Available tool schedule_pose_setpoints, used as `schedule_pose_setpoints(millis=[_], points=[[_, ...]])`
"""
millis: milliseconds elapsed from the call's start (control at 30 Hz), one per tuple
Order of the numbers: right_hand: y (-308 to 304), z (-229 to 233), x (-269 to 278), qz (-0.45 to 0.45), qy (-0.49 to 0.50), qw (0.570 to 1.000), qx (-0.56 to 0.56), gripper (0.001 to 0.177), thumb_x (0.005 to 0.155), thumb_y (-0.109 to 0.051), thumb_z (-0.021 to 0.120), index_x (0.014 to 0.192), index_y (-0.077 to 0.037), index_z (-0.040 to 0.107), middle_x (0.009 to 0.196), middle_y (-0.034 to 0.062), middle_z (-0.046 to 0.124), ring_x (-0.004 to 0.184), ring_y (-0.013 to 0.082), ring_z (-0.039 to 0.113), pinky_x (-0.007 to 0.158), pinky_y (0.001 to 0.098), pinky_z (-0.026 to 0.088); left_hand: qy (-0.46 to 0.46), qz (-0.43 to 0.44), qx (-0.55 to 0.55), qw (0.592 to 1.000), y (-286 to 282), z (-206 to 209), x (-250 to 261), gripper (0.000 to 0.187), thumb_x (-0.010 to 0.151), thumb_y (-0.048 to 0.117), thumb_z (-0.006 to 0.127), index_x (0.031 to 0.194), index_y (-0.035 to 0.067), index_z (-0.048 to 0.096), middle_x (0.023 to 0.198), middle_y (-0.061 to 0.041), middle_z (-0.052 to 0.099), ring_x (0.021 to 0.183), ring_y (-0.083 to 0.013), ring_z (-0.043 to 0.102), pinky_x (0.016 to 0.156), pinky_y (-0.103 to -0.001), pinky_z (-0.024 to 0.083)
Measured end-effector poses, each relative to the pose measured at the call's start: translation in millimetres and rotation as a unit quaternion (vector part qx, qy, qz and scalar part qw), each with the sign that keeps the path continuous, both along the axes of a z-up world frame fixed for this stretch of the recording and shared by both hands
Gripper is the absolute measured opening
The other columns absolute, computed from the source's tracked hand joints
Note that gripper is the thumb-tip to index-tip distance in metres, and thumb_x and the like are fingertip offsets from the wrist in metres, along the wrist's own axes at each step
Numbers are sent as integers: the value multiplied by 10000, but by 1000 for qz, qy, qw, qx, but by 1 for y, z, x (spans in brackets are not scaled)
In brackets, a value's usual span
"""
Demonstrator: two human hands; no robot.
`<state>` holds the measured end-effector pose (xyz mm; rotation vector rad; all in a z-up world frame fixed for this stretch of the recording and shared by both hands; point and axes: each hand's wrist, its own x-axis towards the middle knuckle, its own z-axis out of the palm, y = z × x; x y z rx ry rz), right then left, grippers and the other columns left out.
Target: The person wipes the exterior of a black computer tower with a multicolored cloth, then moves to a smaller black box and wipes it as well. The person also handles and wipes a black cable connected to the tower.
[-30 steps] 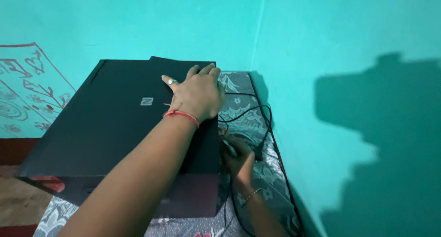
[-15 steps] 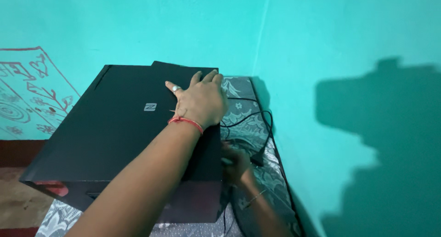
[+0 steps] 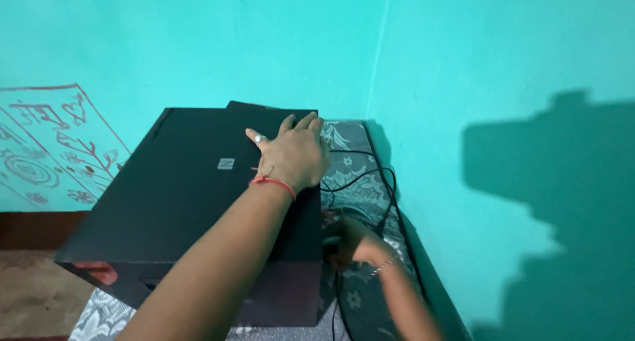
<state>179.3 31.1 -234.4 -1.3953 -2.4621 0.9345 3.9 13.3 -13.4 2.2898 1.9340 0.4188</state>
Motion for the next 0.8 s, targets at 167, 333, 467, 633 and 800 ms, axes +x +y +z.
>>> schedule_pose_setpoints(millis=[167, 333, 467, 633, 800], points=[[-16, -25, -3, -169, 293, 918, 207, 406, 742, -64, 792, 1143, -101, 741, 1232, 121, 720, 1136, 249, 712, 983, 358, 559, 2, 6, -11, 1000, 1, -1, 2, 528, 997, 287, 381, 1518, 204, 390, 1648, 59, 281, 1536, -254, 216, 1103, -851, 8], [-23, -41, -30, -185, 328, 889, 261, 445, 804, 14, 737, 1237, -90, 723, 1390, 146, 615, 1284, 302, 600, 1034, 372, 516, 9, 7, -26, 1000, -1, 4, 3, 533, 993, 273, 396, 1522, 205, 379, 1657, 54, 255, 1543, -259, 185, 1099, -855, -4], [-20, -54, -25, -191, 329, 902, 202, 463, 756, 49, 734, 1197, -92, 735, 1389, 134, 617, 1253, 298, 630, 967, 382, 566, 14, 6, -36, 999, -4, 8, 4, 565, 963, 251, 446, 1519, 190, 367, 1661, 59, 233, 1546, -253, 167, 1091, -856, -12], [-21, -55, -30, -225, 408, 865, 183, 463, 792, 55, 645, 1224, -91, 724, 1034, 152, 721, 883, 266, 696, 721, 366, 539, 11, 1, -43, 999, -7, 11, 3, 567, 969, 249, 452, 1524, 177, 360, 1666, 59, 223, 1549, -259, 158, 1091, -860, -21], [-1, -79, -33, -325, 516, 788, -80, 322, 834, 32, 624, 1119, -57, 747, 587, 95, 605, 425, 173, 537, 393, 320, 395, 9, 4, -41, 999, -5, 11, 3, 546, 985, 230, 429, 1523, 162, 368, 1674, 52, 219, 1556, -260, 153, 1097, -863, -19]])
